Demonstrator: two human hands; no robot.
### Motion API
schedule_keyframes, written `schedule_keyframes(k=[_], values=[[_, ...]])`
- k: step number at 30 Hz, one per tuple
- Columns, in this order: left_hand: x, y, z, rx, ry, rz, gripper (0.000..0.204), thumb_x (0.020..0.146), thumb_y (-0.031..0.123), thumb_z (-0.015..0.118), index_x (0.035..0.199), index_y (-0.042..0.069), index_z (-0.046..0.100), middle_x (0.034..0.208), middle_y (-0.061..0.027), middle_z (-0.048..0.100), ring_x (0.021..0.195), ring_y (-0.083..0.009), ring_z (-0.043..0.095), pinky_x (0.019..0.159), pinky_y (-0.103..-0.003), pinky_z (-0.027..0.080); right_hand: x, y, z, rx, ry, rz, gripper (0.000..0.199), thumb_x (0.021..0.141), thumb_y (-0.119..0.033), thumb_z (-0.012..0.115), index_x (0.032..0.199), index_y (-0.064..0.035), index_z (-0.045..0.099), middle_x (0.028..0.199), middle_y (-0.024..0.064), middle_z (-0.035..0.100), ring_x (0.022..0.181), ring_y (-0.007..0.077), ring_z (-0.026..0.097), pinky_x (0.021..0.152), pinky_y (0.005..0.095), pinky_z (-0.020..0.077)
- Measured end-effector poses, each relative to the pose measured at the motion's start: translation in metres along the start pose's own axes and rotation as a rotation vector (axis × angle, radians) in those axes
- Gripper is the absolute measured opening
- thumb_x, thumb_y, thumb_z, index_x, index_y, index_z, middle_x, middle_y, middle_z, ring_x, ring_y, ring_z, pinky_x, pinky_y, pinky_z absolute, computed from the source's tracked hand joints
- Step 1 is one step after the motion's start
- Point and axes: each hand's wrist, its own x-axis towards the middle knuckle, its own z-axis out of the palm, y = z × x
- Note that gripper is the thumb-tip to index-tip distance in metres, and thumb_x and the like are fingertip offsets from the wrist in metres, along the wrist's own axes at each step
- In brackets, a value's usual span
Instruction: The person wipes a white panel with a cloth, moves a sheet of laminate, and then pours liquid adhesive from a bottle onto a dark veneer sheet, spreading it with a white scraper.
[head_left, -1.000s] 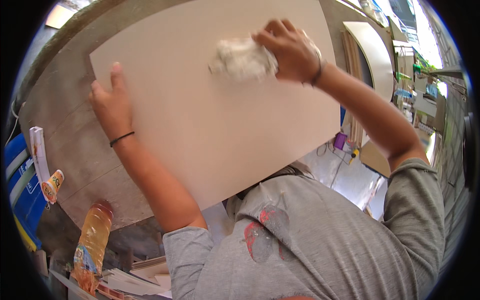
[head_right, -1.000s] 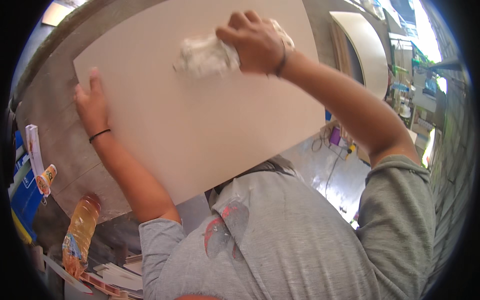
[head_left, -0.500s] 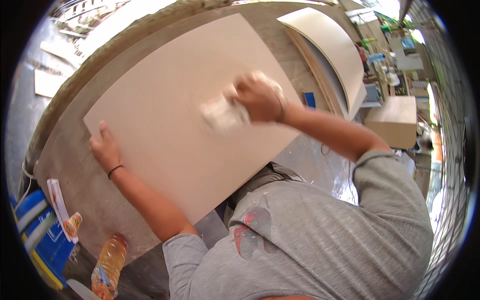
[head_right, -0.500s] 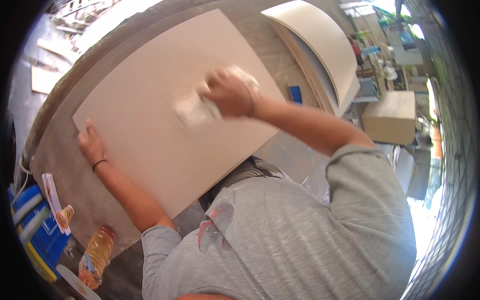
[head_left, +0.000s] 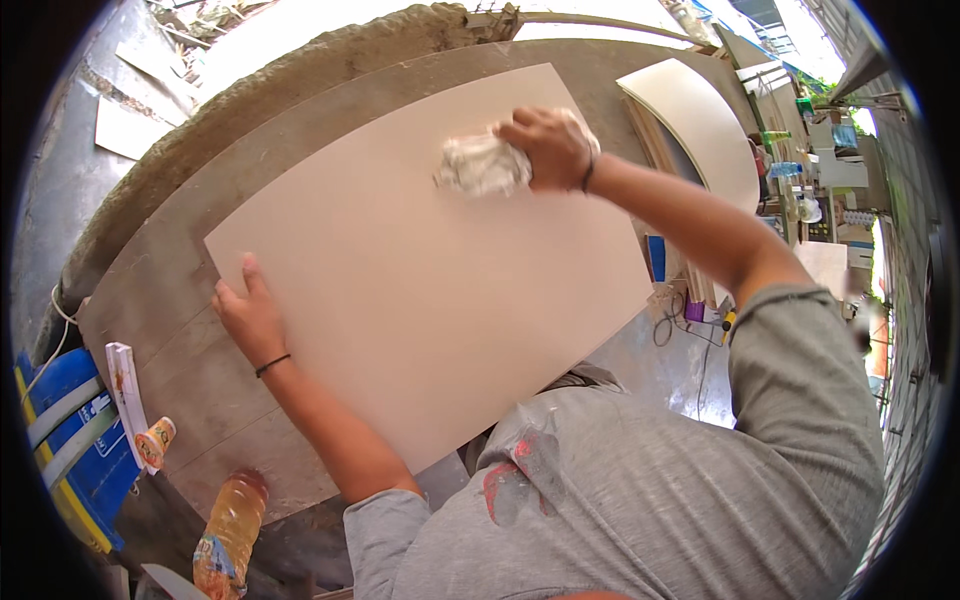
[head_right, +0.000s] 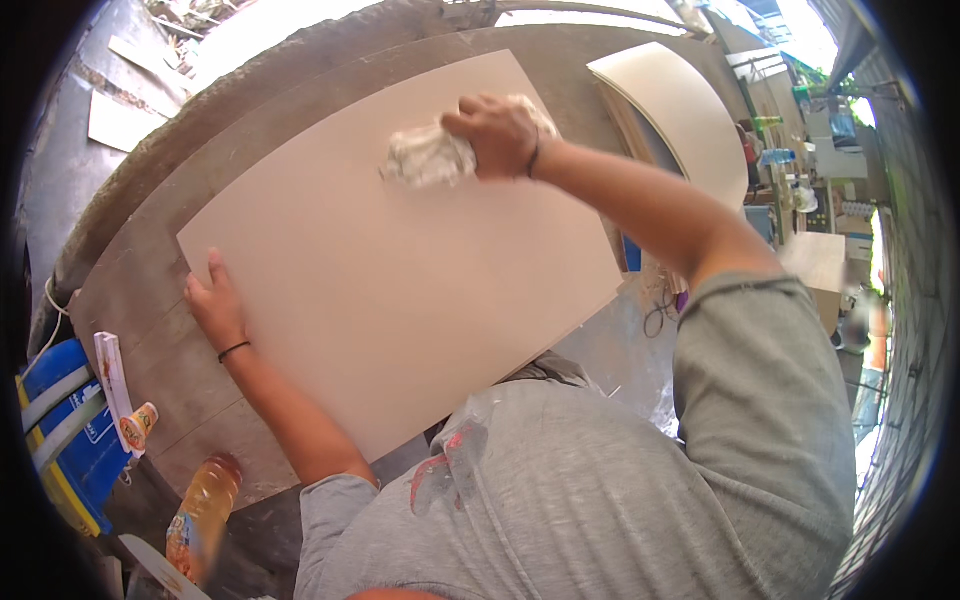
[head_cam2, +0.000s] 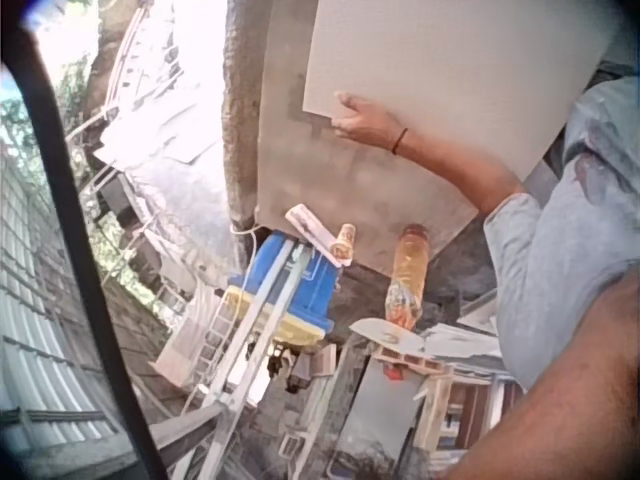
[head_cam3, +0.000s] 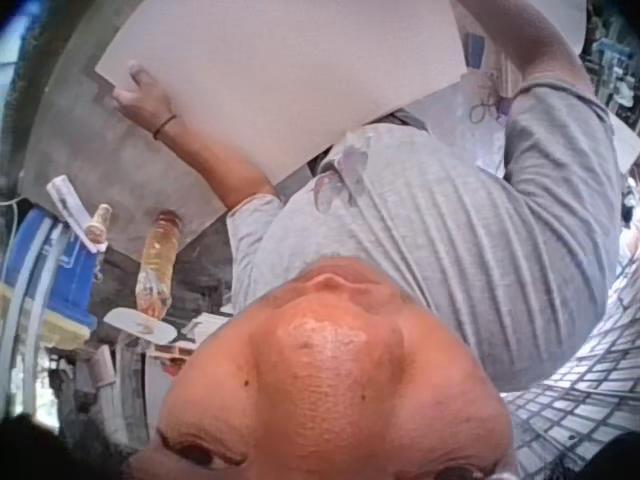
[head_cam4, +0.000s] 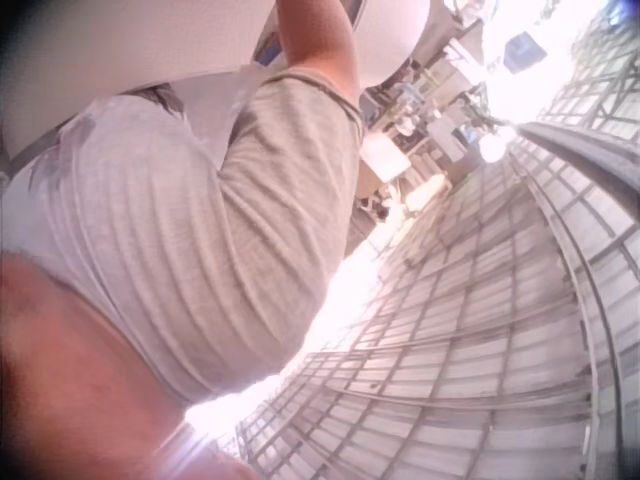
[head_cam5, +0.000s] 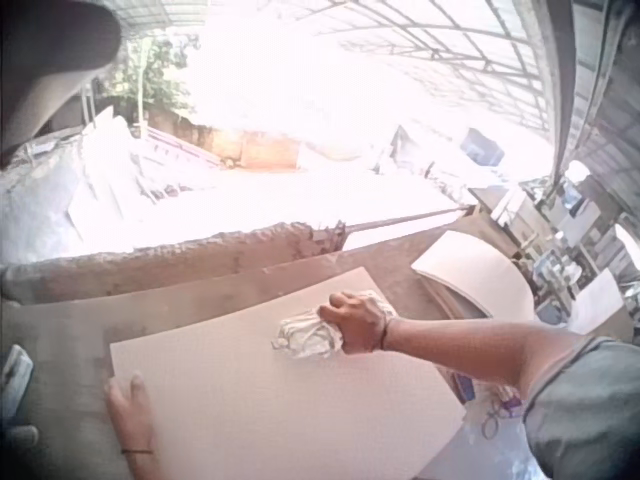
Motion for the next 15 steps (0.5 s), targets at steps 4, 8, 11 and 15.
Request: schedule_keyframes(k=[4,8,11,15], values=[[0.003,-0.003,0.007,-0.004,0.002,0.01,0.066,0.085,0.053,0.052,0.107,-0.01,0.052,0.107,-0.0273,0.052,0.103,-0.0403,0.051,0.088,-0.045,0.042,0.068,0.034,0.001,-0.049,-0.021,0.144,0.043,0.063,-0.016,0.065,0.104,-0.0118,0.054,0.094,0.0081,0.054,0.092,0.0296,0.056,0.074,0.0422,0.0481],[0.003,0.008,0.005,-0.039,-0.028,0.003,0.067,0.085,0.053,0.052,0.108,-0.01,0.052,0.11,-0.027,0.051,0.106,-0.0401,0.051,0.09,-0.044,0.042,0.089,0.058,0.005,-0.013,0.095,0.209,0.04,0.065,-0.014,0.063,0.103,-0.0108,0.052,0.1,0.0089,0.053,0.102,0.0292,0.053,0.083,0.0411,0.0462],[0.011,0.0,0.014,-0.018,-0.018,-0.011,0.073,0.085,0.055,0.051,0.113,-0.013,0.049,0.114,-0.0276,0.05,0.107,-0.04,0.05,0.092,-0.044,0.041,0.039,0.036,-0.021,0.047,0.325,0.129,0.04,0.064,-0.018,0.065,0.102,-0.0093,0.056,0.095,0.0112,0.05,0.096,0.0322,0.051,0.081,0.0417,0.0442],[0.011,-0.004,0.007,-0.038,-0.014,-0.029,0.075,0.084,0.055,0.052,0.114,-0.014,0.049,0.112,-0.028,0.051,0.106,-0.04,0.05,0.091,-0.044,0.041,-0.117,-0.041,-0.029,0.097,-0.041,0.028,0.038,0.06,-0.014,0.065,0.097,-0.0087,0.057,0.087,0.0125,0.048,0.085,0.0316,0.05,0.07,0.0412,0.0421]])
